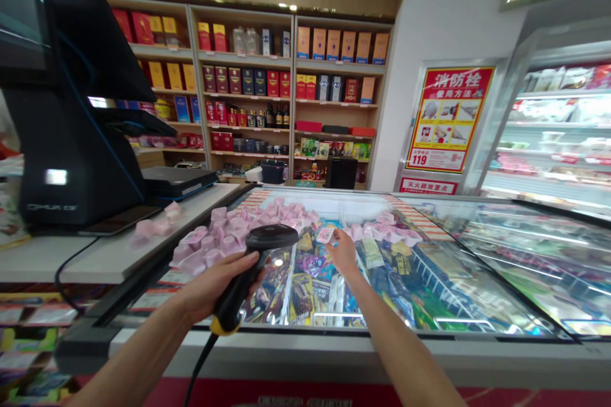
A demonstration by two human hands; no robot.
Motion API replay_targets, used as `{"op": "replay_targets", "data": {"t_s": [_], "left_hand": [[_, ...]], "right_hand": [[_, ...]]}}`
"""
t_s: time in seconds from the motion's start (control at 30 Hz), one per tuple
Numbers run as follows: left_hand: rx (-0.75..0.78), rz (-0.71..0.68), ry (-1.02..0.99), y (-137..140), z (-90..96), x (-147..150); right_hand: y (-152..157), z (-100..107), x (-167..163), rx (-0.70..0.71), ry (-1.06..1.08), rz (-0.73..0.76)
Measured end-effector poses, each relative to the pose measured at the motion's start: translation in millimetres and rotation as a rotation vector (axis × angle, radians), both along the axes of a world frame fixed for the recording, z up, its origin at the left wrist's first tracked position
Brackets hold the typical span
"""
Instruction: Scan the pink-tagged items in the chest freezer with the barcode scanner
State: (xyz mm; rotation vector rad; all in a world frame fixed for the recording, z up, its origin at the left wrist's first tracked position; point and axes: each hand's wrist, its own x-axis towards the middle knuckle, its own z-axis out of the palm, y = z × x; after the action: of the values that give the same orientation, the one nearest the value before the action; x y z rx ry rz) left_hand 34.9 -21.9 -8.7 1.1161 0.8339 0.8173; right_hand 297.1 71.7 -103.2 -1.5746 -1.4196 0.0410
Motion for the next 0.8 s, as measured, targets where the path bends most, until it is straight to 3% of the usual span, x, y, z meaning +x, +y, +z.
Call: {"op": "replay_targets", "data": {"t_s": [0.27,0.5,0.8], "left_hand": [[0.023,0.012,0.017,8.8,-4.8,-0.8],[0.047,0.010,-0.005,7.8,-4.6,-12.7],[0.051,0.091,0.018,6.3,-7.4,-32.3]], "right_hand": [[-10.4,-4.7,42.1,-0.242,-0.113,-0.257],[1.8,-2.1,44.4,-0.300,-0.246,-0.438],[6.9,-2.1,67.4,-0.385,-0.160,-0.490]]}}
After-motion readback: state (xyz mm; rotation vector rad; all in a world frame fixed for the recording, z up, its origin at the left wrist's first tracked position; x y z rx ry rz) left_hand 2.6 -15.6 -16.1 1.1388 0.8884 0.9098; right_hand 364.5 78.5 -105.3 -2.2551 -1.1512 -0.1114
